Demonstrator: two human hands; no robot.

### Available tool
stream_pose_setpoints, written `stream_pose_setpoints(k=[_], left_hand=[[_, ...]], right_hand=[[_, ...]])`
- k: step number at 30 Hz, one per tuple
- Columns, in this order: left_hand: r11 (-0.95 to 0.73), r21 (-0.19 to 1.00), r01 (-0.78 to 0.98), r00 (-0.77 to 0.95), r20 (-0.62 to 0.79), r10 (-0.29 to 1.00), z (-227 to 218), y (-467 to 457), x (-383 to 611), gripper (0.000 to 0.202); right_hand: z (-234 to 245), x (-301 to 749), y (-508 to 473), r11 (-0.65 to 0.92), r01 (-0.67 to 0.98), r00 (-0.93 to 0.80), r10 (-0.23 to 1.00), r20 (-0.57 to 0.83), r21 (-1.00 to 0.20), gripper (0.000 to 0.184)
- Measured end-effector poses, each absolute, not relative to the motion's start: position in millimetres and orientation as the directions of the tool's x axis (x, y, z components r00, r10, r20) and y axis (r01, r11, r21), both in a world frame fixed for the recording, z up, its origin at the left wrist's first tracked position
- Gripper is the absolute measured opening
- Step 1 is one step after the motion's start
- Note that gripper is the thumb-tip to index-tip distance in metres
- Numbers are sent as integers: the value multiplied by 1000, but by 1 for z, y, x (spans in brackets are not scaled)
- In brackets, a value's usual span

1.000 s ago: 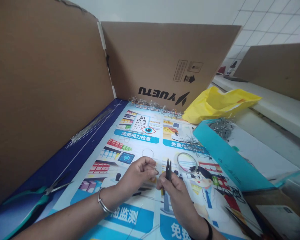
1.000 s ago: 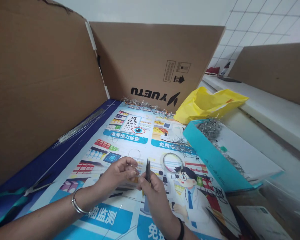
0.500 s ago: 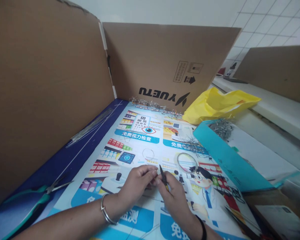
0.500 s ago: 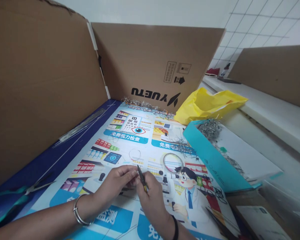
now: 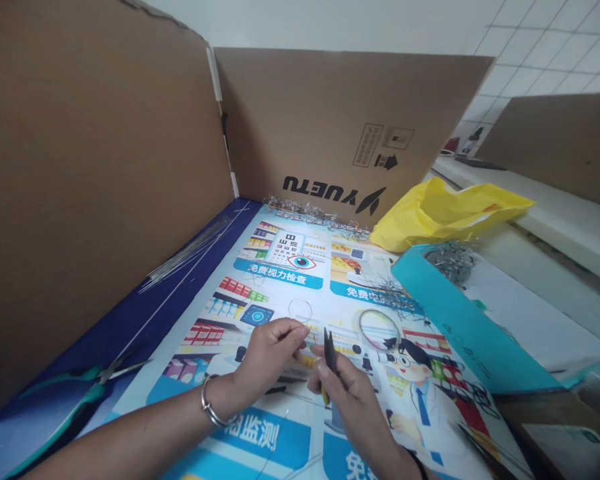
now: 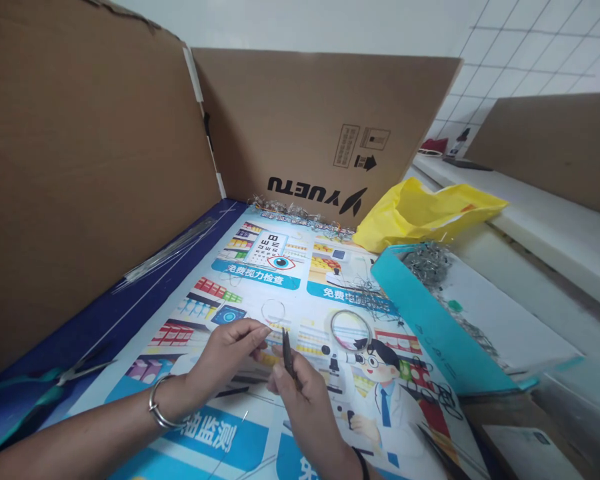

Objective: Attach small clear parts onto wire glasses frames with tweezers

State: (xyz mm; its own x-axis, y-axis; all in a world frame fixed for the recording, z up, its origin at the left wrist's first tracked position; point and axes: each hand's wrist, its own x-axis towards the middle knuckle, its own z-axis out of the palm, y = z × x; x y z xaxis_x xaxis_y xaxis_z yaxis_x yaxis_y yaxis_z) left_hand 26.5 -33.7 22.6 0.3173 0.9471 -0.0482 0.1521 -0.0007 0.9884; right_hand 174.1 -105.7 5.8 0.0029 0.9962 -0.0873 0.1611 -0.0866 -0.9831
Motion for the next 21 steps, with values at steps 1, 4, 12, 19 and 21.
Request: stream_pose_setpoints(k=[1,4,12,19,21], left_hand=[[-11,986,165,302,-40,953,23,-32,26,26],[-37,983,181,267,-13,964,24,-28,24,24],[-109,975,194,211,67,975,31,-28,21,18],[-98,976,195,219,54,974,30,-32,24,17],[-100,974,202,222,53,974,29,-32,23,18]], right_hand=[[7,174,-107,-93,151,-14,995,-97,-984,33],[10,174,-110,-148,102,-62,986,-155,-984,34],[10,173,-112,-225,125,-133,961,-241,-966,43],[10,171,-112,-259,141,-108,955,-275,-955,45],[12,171,-111,-254,166,-93,958,-271,-953,45]])
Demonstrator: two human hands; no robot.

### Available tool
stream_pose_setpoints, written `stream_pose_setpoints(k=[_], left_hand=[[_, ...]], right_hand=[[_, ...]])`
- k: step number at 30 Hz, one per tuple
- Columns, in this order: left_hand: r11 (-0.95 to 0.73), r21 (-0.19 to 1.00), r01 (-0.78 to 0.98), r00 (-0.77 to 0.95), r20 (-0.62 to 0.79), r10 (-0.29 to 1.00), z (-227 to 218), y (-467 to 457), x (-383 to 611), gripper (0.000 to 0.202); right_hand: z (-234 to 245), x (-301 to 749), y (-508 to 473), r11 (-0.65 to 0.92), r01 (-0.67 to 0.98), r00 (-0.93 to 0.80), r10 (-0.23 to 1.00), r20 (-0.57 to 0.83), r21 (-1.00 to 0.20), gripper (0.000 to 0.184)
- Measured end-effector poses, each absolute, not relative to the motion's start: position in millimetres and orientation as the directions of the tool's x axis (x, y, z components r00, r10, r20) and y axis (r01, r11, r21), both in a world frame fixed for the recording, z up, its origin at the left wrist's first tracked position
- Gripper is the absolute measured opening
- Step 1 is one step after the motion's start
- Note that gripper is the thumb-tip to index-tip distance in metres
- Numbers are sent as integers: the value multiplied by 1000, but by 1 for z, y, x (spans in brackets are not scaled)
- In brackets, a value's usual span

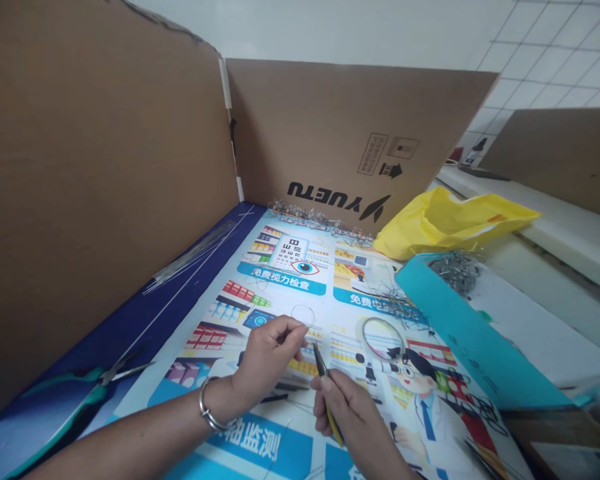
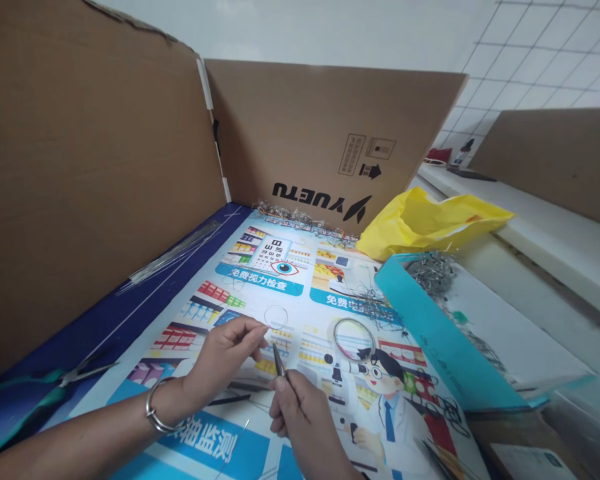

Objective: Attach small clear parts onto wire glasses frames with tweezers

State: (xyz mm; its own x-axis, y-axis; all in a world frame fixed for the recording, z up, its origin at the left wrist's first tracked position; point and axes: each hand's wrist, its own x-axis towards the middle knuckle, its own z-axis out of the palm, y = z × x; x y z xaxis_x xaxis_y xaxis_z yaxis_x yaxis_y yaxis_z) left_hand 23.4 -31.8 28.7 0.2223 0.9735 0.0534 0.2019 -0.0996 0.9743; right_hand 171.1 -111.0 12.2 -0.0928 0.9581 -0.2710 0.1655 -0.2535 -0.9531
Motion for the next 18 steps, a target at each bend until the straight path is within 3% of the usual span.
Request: stream_pose_setpoints(k=[12,18], left_hand=[[-43,990,133,334,-4,943,29,-30,24,21],[-120,963,241,370,23,929,30,-30,23,27]], right_hand=[[14,172,-109,-236,217,-81,963,-258,-947,44],[13,172,-109,-250,182,-97,958,-270,-951,43]])
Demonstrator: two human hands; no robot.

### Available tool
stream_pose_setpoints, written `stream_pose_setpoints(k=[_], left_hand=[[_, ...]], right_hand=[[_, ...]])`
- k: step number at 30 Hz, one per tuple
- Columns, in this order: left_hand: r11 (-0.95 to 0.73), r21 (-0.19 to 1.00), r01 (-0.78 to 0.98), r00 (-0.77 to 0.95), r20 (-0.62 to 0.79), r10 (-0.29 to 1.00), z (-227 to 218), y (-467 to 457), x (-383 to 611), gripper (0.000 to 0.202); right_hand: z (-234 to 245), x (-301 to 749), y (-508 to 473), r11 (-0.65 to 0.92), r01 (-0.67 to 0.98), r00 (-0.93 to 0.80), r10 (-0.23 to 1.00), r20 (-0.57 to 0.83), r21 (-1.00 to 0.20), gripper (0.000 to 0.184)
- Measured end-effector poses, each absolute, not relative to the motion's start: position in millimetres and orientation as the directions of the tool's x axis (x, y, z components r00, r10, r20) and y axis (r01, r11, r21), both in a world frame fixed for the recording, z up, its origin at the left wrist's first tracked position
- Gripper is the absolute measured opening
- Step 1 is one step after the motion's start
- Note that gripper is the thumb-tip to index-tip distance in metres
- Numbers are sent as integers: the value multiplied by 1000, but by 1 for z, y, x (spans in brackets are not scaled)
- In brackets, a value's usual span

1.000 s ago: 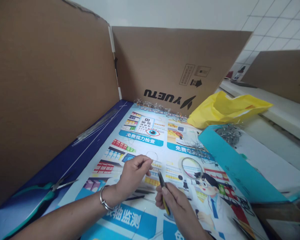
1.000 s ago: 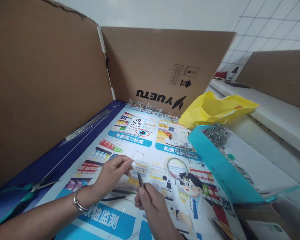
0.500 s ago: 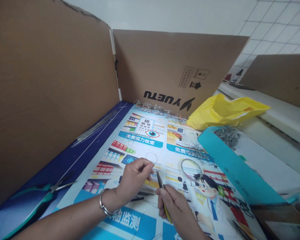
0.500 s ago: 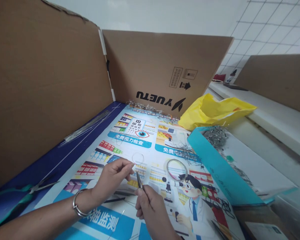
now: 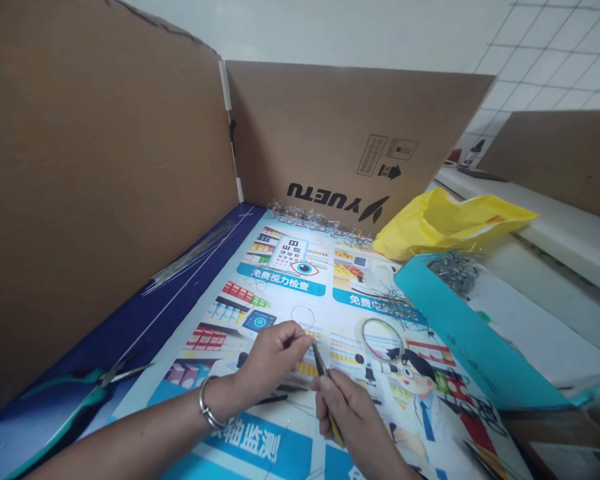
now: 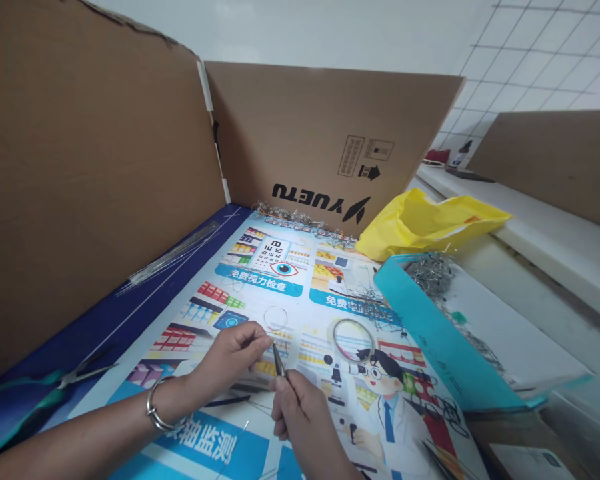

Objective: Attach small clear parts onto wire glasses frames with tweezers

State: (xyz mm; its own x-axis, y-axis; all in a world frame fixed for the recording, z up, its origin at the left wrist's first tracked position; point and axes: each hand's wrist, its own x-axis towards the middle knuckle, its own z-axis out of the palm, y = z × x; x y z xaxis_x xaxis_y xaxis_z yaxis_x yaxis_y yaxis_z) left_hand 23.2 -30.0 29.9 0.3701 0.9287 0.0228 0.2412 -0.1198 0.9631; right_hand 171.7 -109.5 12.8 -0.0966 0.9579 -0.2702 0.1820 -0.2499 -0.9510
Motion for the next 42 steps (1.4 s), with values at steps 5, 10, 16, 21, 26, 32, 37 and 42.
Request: stream_pose_setpoints(k=[5,10,16,21,26,32,37,42], left_hand=[[-147,941,306,297,52,953,29,-31,25,26],[-133,945,300,306,36,951,25,-35,27,26],[-102,955,278,303,13,953,23,-36,28,27],[-101,955,278,292,16,956,26,-36,28,28],[-93,954,284,287,8,958,25,-37,28,28],[-85,953,290,282,0,959,25,-38,28,29],[-99,946,307,286,8,958,26,-37,29,29],[-185,920,346,304,76,950,27,-36,27,28]], right_hand=[[9,169,-109,-251,133,-118,957,-267,-959,45],[10,168,-110,-235,158,-117,960,-255,-959,45],[9,167,-111,-250,171,-102,957,-270,-953,46],[10,165,-111,-266,158,-96,954,-283,-951,46],[9,165,-111,-256,177,-84,958,-274,-950,46],[6,165,-111,-248,185,-78,961,-266,-951,47],[6,164,-111,-245,196,-79,961,-265,-949,47],[0,166,-111,-218,277,-75,966,-247,-936,47]])
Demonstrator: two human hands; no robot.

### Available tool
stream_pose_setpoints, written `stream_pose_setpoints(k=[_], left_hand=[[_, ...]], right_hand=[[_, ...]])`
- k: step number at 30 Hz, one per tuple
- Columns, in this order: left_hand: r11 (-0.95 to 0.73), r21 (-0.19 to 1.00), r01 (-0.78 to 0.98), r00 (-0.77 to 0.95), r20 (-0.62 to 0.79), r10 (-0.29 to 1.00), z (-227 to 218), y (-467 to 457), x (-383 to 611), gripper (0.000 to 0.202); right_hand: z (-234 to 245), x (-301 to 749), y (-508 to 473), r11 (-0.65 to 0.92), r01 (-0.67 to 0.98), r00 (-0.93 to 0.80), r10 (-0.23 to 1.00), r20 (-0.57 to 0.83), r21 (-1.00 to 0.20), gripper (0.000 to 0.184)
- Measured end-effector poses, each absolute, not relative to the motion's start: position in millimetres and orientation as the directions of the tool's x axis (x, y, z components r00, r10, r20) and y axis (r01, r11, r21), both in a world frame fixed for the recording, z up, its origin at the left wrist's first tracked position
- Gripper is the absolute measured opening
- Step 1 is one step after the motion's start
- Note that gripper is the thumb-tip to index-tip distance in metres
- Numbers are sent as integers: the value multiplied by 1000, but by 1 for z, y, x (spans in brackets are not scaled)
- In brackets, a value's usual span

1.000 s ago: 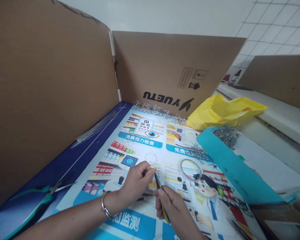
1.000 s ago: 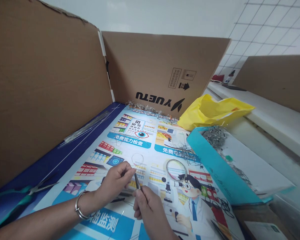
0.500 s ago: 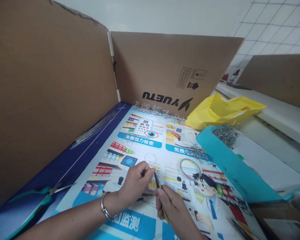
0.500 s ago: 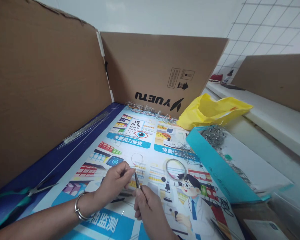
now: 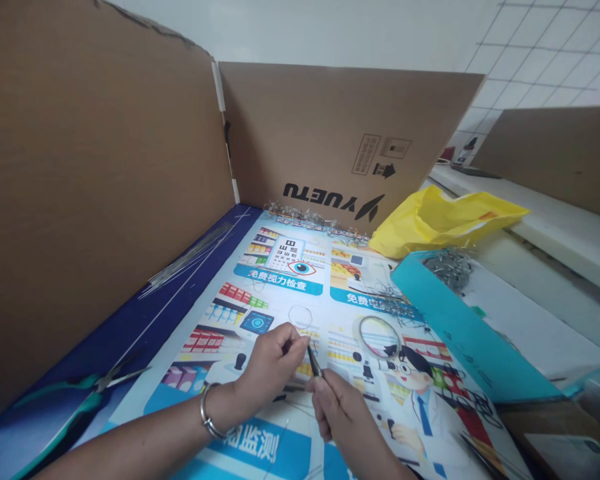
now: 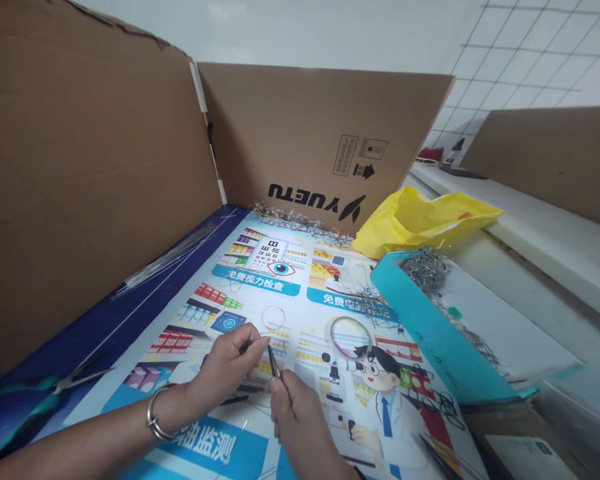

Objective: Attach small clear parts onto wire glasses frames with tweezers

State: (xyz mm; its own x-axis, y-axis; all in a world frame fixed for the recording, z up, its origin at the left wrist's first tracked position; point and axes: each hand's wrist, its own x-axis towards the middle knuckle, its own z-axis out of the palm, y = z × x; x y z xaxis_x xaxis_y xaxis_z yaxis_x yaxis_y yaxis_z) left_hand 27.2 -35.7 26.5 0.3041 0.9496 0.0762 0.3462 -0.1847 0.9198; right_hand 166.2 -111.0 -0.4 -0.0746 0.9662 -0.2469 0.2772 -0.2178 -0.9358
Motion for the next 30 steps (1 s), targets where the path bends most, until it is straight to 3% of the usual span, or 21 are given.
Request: stream_pose_setpoints(k=[4,9,13,19,22,30], left_hand=[[-323,858,399,351,182,918,25,-33,24,26],[-413,781,468,418,216,882,27,-28,20,27],[-477,706,523,485,214,848,32,-23,16,28],[-523,656,543,587,149,796,40,-16,11,26],[-495,670,554,573,125,810,40,-15,12,26],[-274,850,450,454,47,890,36,-18,19,29]], right_hand=[[-7,172,-110,-188,349,-65,972,-224,-918,45],[-1,177,-108,-107,485,-91,981,-172,-868,42],[5,180,-106,-11,559,-122,988,-96,-829,39],[5,185,-105,37,636,-183,978,-104,-771,37],[5,186,-104,39,648,-182,978,-105,-760,36],[-4,182,-103,-131,497,-89,976,-200,-858,35]])
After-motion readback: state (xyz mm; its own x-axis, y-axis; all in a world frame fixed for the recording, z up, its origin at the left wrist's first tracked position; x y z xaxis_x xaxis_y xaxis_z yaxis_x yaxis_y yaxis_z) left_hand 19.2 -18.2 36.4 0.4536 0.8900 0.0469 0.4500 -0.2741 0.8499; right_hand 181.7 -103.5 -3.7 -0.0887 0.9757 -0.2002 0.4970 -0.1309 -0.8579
